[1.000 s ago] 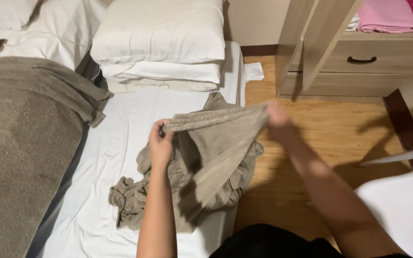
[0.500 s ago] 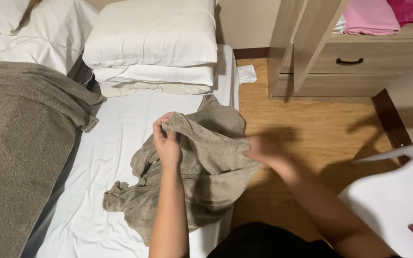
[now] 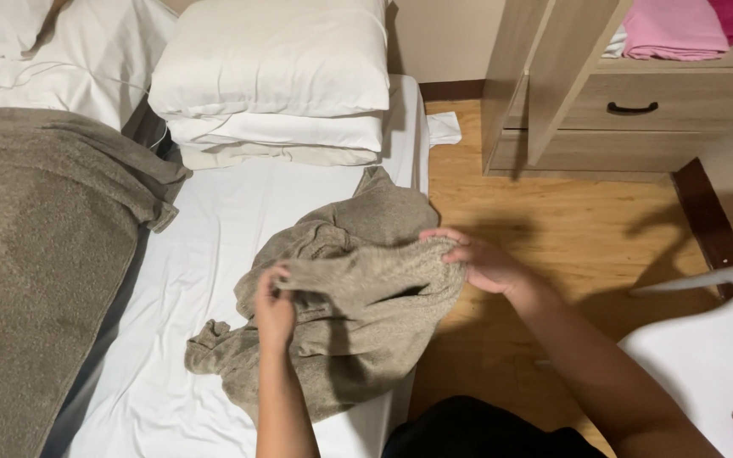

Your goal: Folding and smoothing a large brown blanket on a hotel bed.

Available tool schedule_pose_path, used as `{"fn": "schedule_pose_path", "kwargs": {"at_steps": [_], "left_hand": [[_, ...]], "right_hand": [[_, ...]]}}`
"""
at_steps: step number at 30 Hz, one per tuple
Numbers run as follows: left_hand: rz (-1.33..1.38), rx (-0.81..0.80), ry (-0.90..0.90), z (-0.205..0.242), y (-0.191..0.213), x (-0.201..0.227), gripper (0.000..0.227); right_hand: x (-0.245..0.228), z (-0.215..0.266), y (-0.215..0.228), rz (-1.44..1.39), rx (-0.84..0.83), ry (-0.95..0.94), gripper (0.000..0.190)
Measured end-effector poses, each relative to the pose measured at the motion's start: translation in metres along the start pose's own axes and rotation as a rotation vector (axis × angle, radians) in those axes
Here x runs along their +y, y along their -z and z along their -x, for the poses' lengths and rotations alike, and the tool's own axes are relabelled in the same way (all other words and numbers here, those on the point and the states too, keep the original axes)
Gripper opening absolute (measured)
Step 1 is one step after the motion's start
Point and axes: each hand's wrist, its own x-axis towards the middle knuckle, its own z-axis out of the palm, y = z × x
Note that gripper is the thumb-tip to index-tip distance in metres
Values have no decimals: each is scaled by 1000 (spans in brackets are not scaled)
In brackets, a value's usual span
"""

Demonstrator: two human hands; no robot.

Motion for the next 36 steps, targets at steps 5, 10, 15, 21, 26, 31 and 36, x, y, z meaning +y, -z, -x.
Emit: {"fn": "schedule_pose_path", "kwargs": {"at_steps": [5,10,15,21,26,31,36], "left_hand": [[-821,-541,104,21,-14,21,22],[-963,-736,-71,49,-69,38,38],[-749,-798,-205,57,-91,-1,33],[-501,-509,-239,52,-94,-10,28],[-417,-411,-262,51,-99,23,22],[-379,-234,-246,40,-81,27,22],[-317,-232,-420,44,-73,39,23]], "right_hand": [[35,-16,17,280,5,-78,45],[61,-20,-1,418,-223,81,31],[86,-26,14,323,-169,136,34],[79,-17,-13,712,-10,-47,72],[151,-39,16,729,-79,-180,70],[92,-34,38,781,152,-148,80],[14,1,110,348,91,122,38]]}}
